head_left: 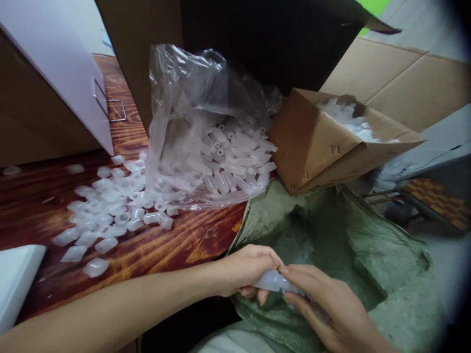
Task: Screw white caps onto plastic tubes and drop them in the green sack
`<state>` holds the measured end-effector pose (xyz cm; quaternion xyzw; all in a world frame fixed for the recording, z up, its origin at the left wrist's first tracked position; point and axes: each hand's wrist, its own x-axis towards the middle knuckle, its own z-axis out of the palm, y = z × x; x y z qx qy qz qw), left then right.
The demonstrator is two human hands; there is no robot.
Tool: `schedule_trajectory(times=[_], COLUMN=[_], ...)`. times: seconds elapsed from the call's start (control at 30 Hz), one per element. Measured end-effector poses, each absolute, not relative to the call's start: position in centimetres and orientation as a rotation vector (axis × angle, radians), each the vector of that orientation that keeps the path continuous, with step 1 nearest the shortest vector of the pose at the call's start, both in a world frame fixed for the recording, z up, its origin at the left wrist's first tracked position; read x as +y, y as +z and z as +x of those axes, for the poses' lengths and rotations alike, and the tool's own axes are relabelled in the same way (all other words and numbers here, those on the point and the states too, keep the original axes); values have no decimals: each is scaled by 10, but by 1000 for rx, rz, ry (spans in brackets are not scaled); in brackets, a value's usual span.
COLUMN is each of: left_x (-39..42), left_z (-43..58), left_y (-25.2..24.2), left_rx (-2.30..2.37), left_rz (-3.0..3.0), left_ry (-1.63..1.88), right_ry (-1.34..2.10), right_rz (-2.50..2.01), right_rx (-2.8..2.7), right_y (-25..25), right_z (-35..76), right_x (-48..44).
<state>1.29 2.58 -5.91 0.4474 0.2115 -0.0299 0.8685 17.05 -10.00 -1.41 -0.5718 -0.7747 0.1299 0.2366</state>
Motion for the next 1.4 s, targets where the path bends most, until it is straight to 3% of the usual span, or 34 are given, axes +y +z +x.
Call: schedule_trajectory(times=[0.1,0.27,0.37,0.43,0.6,0.67,0.8,0.97,1.1,1.4], left_x=[25,21,20,20,21,22,22,23,23,19], left_z=[11,6,6,7,8,7,6,6,5,10], left_y=[-56,-56,-60,-63,-64,-63,-60,-60,-60,-61], left_rx=[473,523,520,528,533,510,454,493,473,547], left_rz=[1118,1485,1581,1564,1487,1494,1514,1460,1440,1205], left_ry=[-18,276,387,399,409,440,486,542,520,366], right_ry=[504,1255,1428,1326,242,45,12,-46,57,-217], right_rz=[-1711,-2011,-2002,-2027,-1672,-1452,-1594,-1420,-1680,-1276], right_rx=[-1993,-1362,-1234,-1346,-2171,-2508,-2692,-2800,-2641,-2676], right_y=[-13,-23,-27,-24,-8,-5,-2,2,2,5], right_z=[167,158,158,163,182,188,191,193,197,166], right_x=[-98,-94,-94,-96,-106,-107,-102,-95,-91,-82])
